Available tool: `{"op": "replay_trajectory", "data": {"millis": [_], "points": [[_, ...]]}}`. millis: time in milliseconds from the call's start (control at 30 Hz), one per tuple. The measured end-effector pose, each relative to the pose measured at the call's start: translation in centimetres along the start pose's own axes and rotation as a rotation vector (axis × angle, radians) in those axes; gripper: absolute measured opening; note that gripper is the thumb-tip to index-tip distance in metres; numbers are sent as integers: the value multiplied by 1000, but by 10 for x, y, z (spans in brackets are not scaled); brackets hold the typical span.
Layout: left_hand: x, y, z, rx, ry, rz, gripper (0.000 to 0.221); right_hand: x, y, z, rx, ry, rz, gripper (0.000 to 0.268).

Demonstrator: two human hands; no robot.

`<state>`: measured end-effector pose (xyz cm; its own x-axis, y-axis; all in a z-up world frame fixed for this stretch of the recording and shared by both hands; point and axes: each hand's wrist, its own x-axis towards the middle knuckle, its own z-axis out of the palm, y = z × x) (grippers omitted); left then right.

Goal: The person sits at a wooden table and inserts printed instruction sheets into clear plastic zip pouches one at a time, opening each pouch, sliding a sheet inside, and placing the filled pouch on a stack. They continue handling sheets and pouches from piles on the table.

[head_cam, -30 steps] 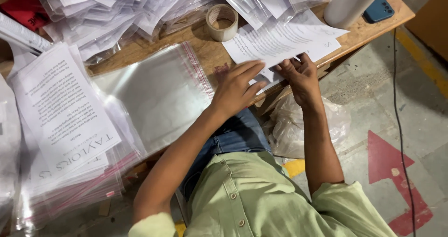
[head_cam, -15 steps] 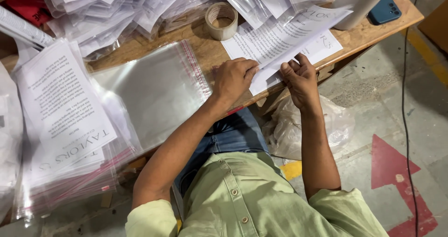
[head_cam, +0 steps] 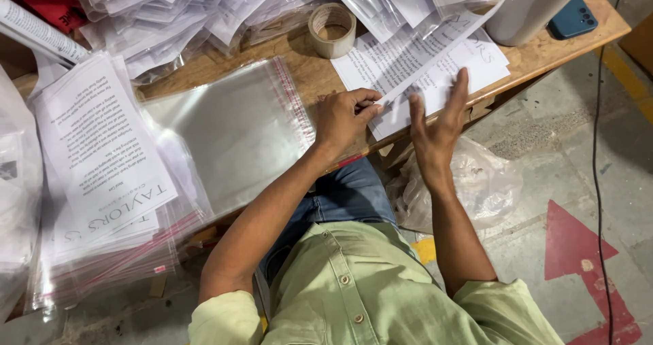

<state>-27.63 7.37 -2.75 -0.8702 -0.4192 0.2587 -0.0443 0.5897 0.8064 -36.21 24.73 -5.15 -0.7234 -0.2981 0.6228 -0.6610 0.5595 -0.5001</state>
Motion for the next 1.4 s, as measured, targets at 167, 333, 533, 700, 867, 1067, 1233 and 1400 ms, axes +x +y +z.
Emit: {"op": "replay_trajectory", "data": {"millis": [167, 333, 533, 700, 867, 1067, 1233, 1400], "points": [[4, -1, 2, -100, -127, -42, 29, 26, -7, -1, 996, -252, 471, 78], [17, 22, -3, -9, -271, -146, 39, 23, 9, 5, 1182, -316, 491, 48], [35, 40, 8, 66, -272, -10, 55, 30, 7, 1, 1288, -361, 476, 48], [42, 30, 13, -23, -340, -158, 51, 28, 13, 4, 1304, -381, 521, 47], [44, 15, 15, -74, -320, -128, 45, 29, 14, 3, 1327, -379, 531, 46], [37, 10, 14, -65, -232, -129, 24, 29, 11, -3, 1296, -369, 509, 47], [26, 33, 2, 14, -308, -230, 22, 29, 9, -5, 1360, -376, 513, 50], [26, 14, 10, -50, -242, -37, 26, 29, 8, -4, 1299, -374, 524, 47]]}}
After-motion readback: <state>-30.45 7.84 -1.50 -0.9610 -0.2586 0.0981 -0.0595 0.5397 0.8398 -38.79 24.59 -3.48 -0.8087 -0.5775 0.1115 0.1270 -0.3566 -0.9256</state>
